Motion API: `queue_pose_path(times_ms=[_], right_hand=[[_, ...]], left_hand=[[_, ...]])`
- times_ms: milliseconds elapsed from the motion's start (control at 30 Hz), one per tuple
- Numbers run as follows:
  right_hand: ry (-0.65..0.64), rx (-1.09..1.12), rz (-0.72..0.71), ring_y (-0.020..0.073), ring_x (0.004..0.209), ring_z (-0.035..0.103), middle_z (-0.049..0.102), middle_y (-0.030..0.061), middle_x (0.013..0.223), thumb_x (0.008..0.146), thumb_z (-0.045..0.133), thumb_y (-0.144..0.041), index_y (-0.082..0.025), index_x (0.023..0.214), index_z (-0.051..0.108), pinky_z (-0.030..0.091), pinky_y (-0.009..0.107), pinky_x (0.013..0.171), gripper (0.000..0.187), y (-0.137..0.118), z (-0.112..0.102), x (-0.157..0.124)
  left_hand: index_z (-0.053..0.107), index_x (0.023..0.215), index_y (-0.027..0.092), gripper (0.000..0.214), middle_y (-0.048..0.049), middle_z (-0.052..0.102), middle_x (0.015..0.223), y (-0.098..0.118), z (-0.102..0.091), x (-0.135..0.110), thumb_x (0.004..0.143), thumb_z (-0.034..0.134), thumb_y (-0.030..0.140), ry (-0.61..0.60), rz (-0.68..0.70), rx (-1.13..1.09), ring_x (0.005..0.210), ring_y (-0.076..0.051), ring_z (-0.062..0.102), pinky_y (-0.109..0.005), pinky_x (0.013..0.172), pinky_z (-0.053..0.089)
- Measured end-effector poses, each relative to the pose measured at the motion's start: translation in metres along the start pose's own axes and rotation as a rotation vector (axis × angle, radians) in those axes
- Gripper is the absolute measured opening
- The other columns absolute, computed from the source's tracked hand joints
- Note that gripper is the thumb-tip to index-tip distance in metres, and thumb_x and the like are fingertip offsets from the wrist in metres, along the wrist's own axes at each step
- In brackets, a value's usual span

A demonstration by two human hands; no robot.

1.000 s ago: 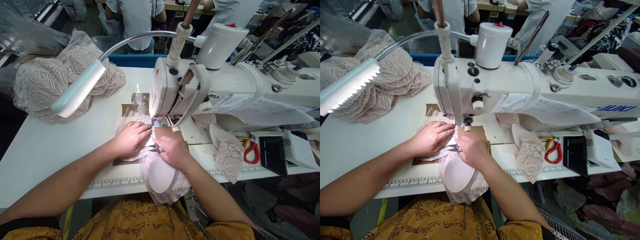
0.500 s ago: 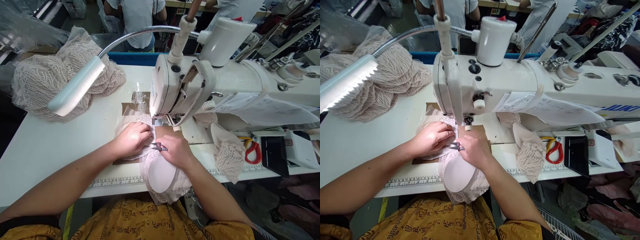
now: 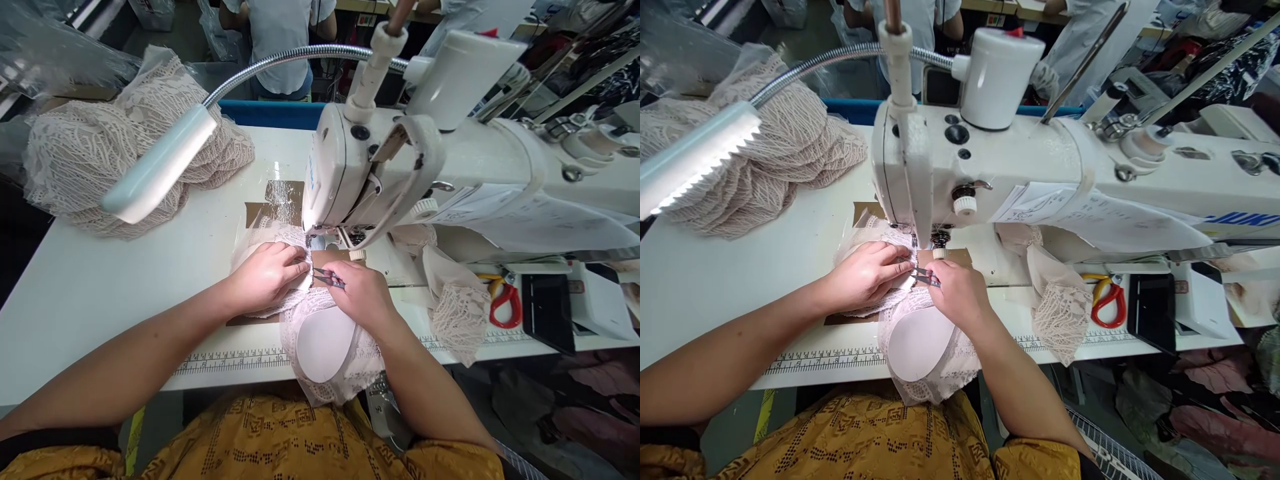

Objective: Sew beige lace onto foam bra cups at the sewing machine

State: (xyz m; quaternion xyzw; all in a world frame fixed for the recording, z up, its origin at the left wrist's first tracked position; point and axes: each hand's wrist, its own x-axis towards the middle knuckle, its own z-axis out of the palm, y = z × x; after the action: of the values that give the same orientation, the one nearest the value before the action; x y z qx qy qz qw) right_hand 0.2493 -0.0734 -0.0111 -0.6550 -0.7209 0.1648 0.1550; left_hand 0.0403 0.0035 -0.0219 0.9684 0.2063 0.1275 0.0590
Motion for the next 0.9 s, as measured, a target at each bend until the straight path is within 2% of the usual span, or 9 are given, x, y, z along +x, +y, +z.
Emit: queue_pose_path(times_ms=[100, 267, 367, 667, 900], right_hand=[[0.004, 0.031, -0.052, 0.0156, 0.075, 0.059, 0.07, 0.0003, 0.085, 0.079, 0.054, -0.014, -0.023, 0.092, 0.068, 0.033, 0.024, 0.06, 0.021, 0.0, 0.001, -0.001], [-0.106, -0.058, -0.227, 0.0164, 0.068, 0.056, 0.067, 0.0013, 0.076, 0.078, 0.054, -0.016, -0.023, 0.109, 0.069, 0.032, 0.026, 0.058, 0.036, -0.002, 0.007, -0.002], [-0.131, -0.122, -0.223, 0.0174, 0.067, 0.056, 0.065, 0.0023, 0.073, 0.078, 0.053, -0.019, -0.023, 0.107, 0.071, 0.031, 0.027, 0.056, 0.035, -0.003, 0.01, -0.002], [-0.137, -0.083, -0.216, 0.0174, 0.072, 0.058, 0.069, 0.0035, 0.082, 0.079, 0.053, -0.019, -0.023, 0.102, 0.071, 0.033, 0.027, 0.059, 0.03, -0.003, 0.01, -0.002], [-0.071, -0.118, -0.209, 0.0156, 0.063, 0.052, 0.061, 0.0018, 0.069, 0.083, 0.051, -0.02, -0.024, 0.099, 0.073, 0.028, 0.028, 0.056, 0.027, -0.005, 0.012, -0.002]], left_hand=[[0.062, 0.124, 0.018, 0.033, -0.0133, 0.059, 0.128, 0.001, 0.0, -0.001, 0.094, 0.049, 0.022, -0.017, 0.009, 0.016, 0.1, -0.025, 0.056, -0.04, 0.082, 0.046], [0.064, 0.12, 0.018, 0.03, -0.0126, 0.061, 0.126, 0.002, -0.003, -0.001, 0.096, 0.048, 0.025, -0.018, 0.01, -0.006, 0.1, -0.025, 0.057, -0.04, 0.082, 0.046], [0.064, 0.119, 0.016, 0.03, -0.0122, 0.062, 0.125, 0.001, -0.004, -0.001, 0.097, 0.046, 0.025, -0.012, 0.001, -0.031, 0.099, -0.024, 0.057, -0.039, 0.082, 0.046], [0.062, 0.122, 0.015, 0.032, -0.0134, 0.06, 0.13, 0.003, -0.001, -0.001, 0.097, 0.046, 0.025, -0.011, -0.017, 0.002, 0.098, -0.025, 0.057, -0.04, 0.081, 0.046], [0.061, 0.124, 0.015, 0.034, -0.0133, 0.059, 0.132, 0.004, -0.001, 0.002, 0.097, 0.043, 0.026, -0.032, -0.038, 0.062, 0.095, -0.025, 0.056, -0.04, 0.078, 0.045]])
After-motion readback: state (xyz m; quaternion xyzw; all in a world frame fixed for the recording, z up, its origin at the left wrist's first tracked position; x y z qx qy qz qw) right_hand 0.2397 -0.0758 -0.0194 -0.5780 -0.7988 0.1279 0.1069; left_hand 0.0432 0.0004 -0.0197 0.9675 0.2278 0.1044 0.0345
